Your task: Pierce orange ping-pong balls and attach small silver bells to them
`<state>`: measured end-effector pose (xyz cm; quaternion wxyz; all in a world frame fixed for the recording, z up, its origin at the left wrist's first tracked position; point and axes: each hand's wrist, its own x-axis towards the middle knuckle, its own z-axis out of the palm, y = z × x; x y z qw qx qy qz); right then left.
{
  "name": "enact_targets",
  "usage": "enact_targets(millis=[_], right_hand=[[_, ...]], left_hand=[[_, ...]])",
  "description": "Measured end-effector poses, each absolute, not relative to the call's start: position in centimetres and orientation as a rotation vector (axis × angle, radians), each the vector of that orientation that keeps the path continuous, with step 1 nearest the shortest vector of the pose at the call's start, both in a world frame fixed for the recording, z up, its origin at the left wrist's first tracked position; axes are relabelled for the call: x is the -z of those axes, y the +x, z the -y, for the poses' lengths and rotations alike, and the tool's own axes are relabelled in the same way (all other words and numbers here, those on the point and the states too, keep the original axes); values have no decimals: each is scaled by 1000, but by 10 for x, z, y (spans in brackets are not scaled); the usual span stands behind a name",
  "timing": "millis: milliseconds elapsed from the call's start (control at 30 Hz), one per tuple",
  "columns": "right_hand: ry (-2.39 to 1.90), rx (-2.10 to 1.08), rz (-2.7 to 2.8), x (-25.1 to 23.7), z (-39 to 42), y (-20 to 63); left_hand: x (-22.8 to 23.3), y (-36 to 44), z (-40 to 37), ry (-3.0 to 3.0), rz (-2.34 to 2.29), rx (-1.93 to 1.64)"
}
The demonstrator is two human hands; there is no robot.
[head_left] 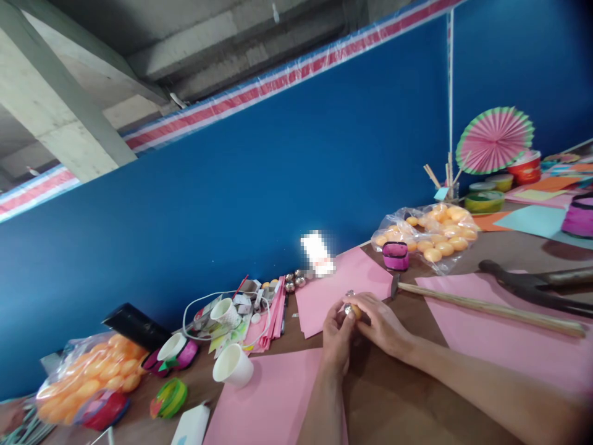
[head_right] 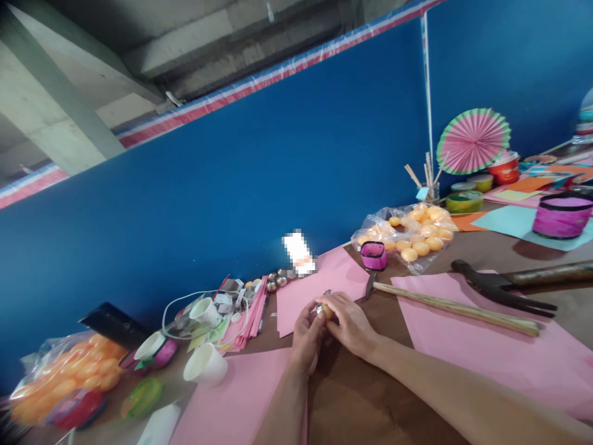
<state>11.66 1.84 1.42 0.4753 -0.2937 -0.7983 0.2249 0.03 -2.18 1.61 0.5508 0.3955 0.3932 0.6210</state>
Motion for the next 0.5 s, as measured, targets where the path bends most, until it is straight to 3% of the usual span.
enact_targets(millis=[500], right_hand=[[-748,-483,1948,-10,-20,115]], left_hand=[[-16,-1,21,913,-869,-1469]])
